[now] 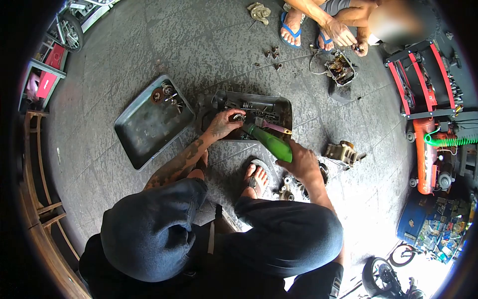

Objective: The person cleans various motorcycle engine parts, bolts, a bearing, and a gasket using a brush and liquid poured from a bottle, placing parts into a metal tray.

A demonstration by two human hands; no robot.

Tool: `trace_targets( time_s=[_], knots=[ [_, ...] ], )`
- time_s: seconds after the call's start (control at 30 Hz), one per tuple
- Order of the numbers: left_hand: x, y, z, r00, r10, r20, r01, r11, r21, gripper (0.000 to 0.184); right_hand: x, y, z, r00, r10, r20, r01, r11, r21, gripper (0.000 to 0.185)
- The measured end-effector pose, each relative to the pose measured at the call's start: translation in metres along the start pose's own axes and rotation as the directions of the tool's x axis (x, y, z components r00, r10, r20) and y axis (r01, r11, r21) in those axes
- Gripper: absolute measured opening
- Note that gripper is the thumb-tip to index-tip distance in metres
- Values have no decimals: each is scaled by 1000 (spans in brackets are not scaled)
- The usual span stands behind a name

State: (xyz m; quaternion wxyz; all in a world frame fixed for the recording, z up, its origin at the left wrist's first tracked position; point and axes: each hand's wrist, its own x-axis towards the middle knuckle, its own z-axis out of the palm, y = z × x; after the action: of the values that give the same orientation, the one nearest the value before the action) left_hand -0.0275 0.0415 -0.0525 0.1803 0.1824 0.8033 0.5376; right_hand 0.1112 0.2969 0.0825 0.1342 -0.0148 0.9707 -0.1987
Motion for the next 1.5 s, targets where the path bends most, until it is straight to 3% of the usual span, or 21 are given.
trace_targets(
  time_s=[0.13,0.2,0.23,0.27,0.33,0.4,0.43,0.53,0.6,0.63,0.7,0.8,0.83,0.87,0.97,1.07,1.2,1.3,1.5],
  knots=[
    [2,0,3,998,-60,-29,59,998,-26,33,-19,4,37,990,72,-125,-48,981,187,61],
    [7,-24,17,993,-8,-117,-4,995,-105,36,-26,3,55,971,40,-237,44,940,339,59],
    [5,-18,17,959,179,-218,-182,983,5,33,-27,2,67,973,117,-200,2,859,513,55],
    [4,-16,17,950,216,-225,-209,976,56,31,-31,4,76,960,201,-193,-62,829,555,58],
    [-1,-16,16,942,284,-178,-256,952,166,29,-36,-6,88,921,246,-303,12,758,653,61],
    [-7,-8,18,965,229,-126,-215,970,116,30,-39,-1,113,875,376,-305,-5,637,771,64],
    [-9,-5,16,976,202,-80,-193,976,104,31,-43,-1,118,876,415,-246,12,492,871,65],
    [-14,6,12,998,53,23,-56,989,140,33,-47,-7,123,809,512,-289,11,478,878,69],
    [-16,6,12,989,141,34,-144,985,97,33,-51,-1,128,792,544,-278,-20,479,878,79],
    [-17,5,14,971,234,-41,-227,966,124,34,-50,0,133,751,592,-293,18,425,905,80],
    [-18,-2,10,976,215,-46,-210,973,92,34,-52,-1,133,686,669,-285,19,376,927,82],
    [-22,-2,-5,983,163,-89,-162,987,18,37,-52,1,127,691,662,-290,50,357,933,81],
    [-25,-3,-14,986,84,-141,-126,936,-329,37,-52,1,128,689,664,-289,46,358,933,81],
    [-28,-6,-24,987,-10,-159,-95,767,-635,36,-53,0,129,659,691,-295,45,356,934,81],
    [-45,-10,-83,908,-242,-343,-71,716,-694,32,-57,4,132,601,737,-309,62,343,937,82],
    [-66,-61,-126,760,-338,-555,-12,847,-532,31,-57,7,137,566,760,-318,115,310,944,82],
    [-87,-116,-141,675,-268,-687,143,961,-235,27,-53,14,142,539,782,-312,142,281,949,78],
    [-94,-117,-125,680,-243,-692,135,969,-207,23,-53,7,136,537,788,-301,129,276,952,77],
    [-112,-28,-77,716,-208,-666,-20,948,-318,18,-61,8,141,569,791,-226,75,223,972,89]
  ],
)
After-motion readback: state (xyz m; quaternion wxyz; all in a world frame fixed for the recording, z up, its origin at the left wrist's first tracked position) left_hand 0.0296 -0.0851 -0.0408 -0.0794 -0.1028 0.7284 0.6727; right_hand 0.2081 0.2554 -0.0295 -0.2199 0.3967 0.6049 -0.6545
